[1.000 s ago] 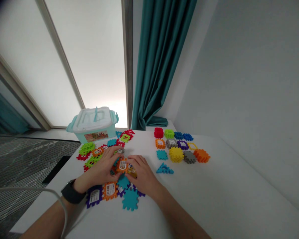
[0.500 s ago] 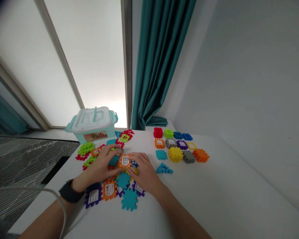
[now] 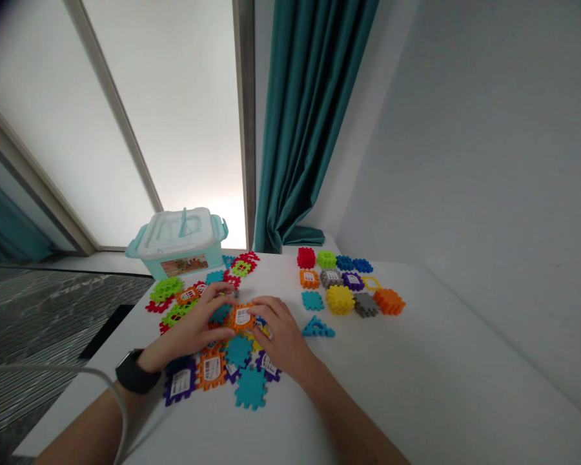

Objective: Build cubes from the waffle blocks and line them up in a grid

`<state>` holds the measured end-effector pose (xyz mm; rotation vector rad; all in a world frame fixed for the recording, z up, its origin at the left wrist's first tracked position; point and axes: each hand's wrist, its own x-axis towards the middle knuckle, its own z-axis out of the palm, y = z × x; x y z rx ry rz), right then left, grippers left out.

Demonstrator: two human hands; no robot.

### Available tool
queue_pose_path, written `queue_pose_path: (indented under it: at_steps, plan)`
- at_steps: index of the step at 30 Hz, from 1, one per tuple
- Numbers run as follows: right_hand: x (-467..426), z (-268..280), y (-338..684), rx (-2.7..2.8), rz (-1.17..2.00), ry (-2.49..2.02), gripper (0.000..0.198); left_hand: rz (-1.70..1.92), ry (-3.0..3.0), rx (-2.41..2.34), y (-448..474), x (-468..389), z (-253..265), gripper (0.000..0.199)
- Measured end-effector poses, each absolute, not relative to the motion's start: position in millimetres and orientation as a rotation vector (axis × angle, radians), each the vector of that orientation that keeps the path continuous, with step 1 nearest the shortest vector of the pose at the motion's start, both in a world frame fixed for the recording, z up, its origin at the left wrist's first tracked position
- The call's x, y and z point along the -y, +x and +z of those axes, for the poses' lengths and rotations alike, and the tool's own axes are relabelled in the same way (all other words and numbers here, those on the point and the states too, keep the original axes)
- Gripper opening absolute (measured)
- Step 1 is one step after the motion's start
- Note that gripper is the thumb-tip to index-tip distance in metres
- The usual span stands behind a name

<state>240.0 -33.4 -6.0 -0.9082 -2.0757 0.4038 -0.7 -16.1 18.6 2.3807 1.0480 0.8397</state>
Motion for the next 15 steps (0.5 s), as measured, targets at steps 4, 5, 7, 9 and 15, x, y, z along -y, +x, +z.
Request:
queue_pose_path:
  at_steps: [4,5,7,9,15]
  plan:
    - [33,-4,242,2.081,0.303,-0.886,0.018,0.811,2.332,-1.039,-1,17,22,0.032]
    - [33,-3,242,2.082,0.293,-0.869,0.018,0.805,2.326,-1.032,0,18,22,0.029]
    - [33,0,241,2.074,0.307,-0.840,0.016,0.800,2.322,-1.008,2,19,23,0.023]
    - [33,2,239,2.035,0.345,-0.847,0.014,0.829,2.328,-0.995,5,19,23,0.017]
    - [33,2,235,1.811,0.543,-1.045,0.014,1.054,2.453,-1.038,11,21,15,0.043]
